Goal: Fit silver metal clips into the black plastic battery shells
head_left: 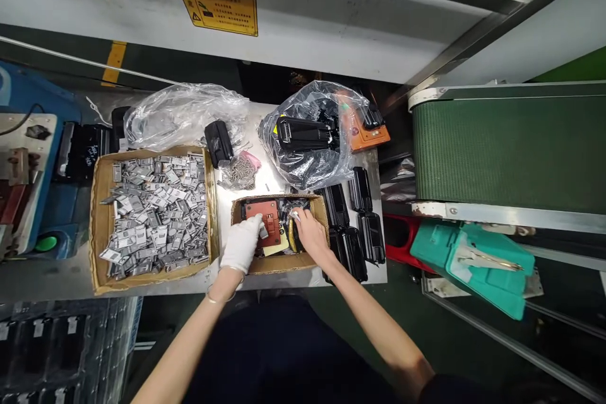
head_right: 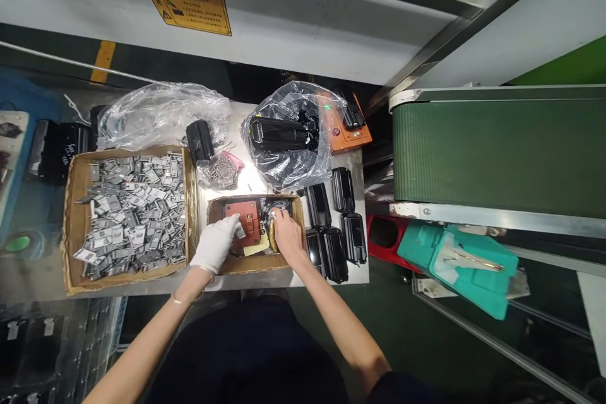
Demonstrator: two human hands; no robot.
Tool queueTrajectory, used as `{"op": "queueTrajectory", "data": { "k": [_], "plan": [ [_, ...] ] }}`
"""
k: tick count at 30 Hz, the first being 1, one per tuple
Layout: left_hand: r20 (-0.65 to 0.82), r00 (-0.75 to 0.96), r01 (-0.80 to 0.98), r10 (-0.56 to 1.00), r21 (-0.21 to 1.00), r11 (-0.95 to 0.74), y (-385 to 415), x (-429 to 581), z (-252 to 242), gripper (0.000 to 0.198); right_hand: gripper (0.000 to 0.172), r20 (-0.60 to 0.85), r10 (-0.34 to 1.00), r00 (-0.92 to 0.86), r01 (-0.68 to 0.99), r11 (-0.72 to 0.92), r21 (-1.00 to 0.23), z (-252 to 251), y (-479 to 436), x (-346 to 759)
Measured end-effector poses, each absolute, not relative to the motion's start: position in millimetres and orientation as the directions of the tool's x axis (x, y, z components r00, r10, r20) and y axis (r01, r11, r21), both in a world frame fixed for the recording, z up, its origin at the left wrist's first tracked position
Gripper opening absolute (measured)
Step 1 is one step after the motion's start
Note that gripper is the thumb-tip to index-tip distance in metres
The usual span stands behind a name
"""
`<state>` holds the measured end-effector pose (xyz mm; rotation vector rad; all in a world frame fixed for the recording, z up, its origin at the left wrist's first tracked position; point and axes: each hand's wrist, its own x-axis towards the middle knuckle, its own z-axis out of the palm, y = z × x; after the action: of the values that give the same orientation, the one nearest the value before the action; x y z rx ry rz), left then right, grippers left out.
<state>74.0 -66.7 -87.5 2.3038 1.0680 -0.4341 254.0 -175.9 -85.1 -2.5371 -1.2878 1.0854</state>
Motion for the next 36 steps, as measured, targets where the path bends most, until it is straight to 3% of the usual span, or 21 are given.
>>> {"op": "queueTrajectory", "data": {
  "k": [3,6,11,15,19,22,28,36],
  "plan": [
    [-0.55,0.582,0.789,0.599,0.203,-0.579,-64.0,86.6,-88.5,0.042,0.053,-0.498,0.781,0.377,0.703,-0.591,-0.395,-110.4,-167.2,255.5],
    [-0.568,0.56,0.788,0.603,0.14,-0.599,-63.7,90.2,-89.9,0.044,0.051,-0.446,0.811,0.378,0.714,-0.562,-0.417,-123.7,-170.3,255.8],
    [-0.605,0.547,0.791,0.579,0.148,-0.593,-61.6,90.7,-97.6,0.039,0.036,-0.424,0.789,0.445,0.661,-0.609,-0.439,-137.5,-180.0,249.3],
    [-0.621,0.549,0.79,0.56,0.167,-0.589,-61.8,85.4,-102.3,0.043,0.049,-0.463,0.737,0.492,0.556,-0.675,-0.485,-147.1,-188.4,248.7],
    [-0.616,0.564,0.767,0.55,0.144,-0.625,-62.1,78.1,-101.3,0.053,0.051,-0.451,0.757,0.473,0.52,-0.653,-0.551,-137.5,-200.7,256.0],
    [-0.606,0.588,0.735,0.536,0.124,-0.666,-58.9,78.9,-100.3,0.049,0.051,-0.366,0.849,0.382,0.586,-0.529,-0.614,-123.1,-199.1,257.0],
    [-0.597,0.604,0.695,0.528,0.071,-0.716,-50.6,88.8,-101.0,0.029,0.046,-0.226,0.974,0.008,0.658,-0.175,-0.732,-133.9,-153.9,249.4],
    [-0.623,0.605,0.676,0.496,0.071,-0.734,-46.8,88.1,-93.3,0.03,0.057,-0.218,0.956,-0.197,0.646,-0.04,-0.762,-156.9,-146.8,250.5]
  ]
}}
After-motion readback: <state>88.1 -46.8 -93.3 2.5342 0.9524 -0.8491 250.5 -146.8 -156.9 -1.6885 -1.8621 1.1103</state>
